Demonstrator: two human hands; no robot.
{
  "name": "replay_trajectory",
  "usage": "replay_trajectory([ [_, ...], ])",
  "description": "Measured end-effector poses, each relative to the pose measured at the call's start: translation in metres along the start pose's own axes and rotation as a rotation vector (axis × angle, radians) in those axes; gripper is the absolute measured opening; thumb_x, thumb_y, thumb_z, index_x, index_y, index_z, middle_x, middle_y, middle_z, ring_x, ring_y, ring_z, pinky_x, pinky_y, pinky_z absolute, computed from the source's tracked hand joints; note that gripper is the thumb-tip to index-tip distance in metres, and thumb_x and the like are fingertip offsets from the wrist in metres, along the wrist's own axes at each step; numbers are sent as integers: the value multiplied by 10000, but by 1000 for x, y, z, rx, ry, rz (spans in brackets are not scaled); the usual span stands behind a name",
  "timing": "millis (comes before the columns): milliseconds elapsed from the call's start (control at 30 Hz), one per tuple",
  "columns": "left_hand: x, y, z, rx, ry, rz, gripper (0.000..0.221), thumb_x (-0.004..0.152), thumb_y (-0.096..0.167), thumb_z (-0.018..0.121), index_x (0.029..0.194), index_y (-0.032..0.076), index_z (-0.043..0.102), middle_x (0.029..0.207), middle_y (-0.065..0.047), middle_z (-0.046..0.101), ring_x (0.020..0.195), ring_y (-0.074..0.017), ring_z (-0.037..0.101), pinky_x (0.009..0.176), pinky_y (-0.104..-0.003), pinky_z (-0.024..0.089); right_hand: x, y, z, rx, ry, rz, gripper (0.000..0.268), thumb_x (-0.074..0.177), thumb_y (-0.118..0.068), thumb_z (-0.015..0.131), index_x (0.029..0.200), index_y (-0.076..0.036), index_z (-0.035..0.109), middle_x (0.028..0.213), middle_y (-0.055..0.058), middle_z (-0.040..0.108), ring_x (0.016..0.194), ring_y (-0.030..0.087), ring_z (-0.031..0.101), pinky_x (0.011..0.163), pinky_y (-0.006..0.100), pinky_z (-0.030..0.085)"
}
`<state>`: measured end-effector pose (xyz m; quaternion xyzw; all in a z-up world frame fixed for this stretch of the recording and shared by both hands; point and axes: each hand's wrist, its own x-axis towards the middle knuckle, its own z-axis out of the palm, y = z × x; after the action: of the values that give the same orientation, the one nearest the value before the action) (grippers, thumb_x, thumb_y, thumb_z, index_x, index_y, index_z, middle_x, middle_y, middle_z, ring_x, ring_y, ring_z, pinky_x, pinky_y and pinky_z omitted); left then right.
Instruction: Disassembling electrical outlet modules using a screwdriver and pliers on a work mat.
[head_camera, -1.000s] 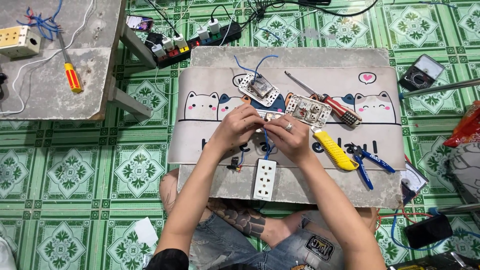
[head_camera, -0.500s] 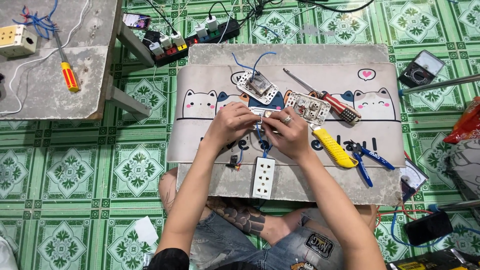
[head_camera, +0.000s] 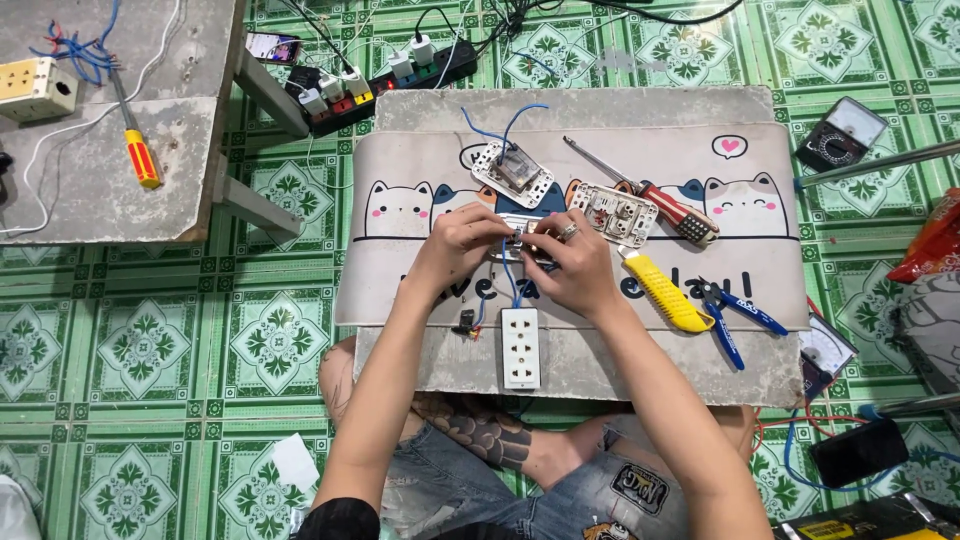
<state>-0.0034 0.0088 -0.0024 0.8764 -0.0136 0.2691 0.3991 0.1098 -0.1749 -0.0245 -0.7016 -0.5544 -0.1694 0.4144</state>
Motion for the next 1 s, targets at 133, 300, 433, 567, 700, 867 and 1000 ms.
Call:
replay_trajectory([
  [133,-4,-7,7,11,-1,-19,128,874,15,791,937,126,799,835,-28,773,829,-200,734,781,-300,606,-4,3,3,-5,-17,29,112,837,-196,797,929,-132,790,931,35,659,842,215,593,706,341,541],
  [300,1,6,2,106,-9,57,126,845,2,807,924,100,796,842,-49,777,823,-195,739,780,-291,612,-7,6,6,10,-20,39,126,838,-193,789,944,-124,789,929,40,659,856,219,591,724,340,540],
  [433,-9,-11,9,149,29,180,142,865,23,769,994,84,773,932,-90,760,894,-294,718,786,-404,620,1,-2,-3,51,-22,-32,171,852,-191,794,1010,-131,771,958,62,628,911,290,595,758,393,535],
  [567,-11,-24,15,69,78,206,138,879,-12,747,982,79,756,937,-78,737,878,-293,705,789,-384,610,-5,6,5,2,-32,-7,166,843,-191,800,1003,-154,778,965,46,645,883,276,604,761,379,533],
  [700,-9,-21,16,-14,83,152,126,884,-16,748,961,82,764,924,-49,738,858,-254,712,784,-343,605,-4,6,2,-28,-8,-14,176,830,-206,816,999,-171,782,983,34,648,897,260,600,804,377,518],
  [867,-7,-19,15,-72,97,100,75,892,9,749,925,72,773,893,-49,738,828,-219,704,756,-299,600,-7,7,6,-39,2,-13,194,827,-214,822,1002,-146,771,1013,52,635,944,275,603,848,399,510],
  [1000,-5,-12,10,-91,79,81,46,892,45,750,920,67,779,877,-54,739,810,-200,701,743,-279,601,-8,8,5,-33,-25,1,244,800,-221,831,1026,-153,771,1056,73,640,1018,305,604,917,422,497],
])
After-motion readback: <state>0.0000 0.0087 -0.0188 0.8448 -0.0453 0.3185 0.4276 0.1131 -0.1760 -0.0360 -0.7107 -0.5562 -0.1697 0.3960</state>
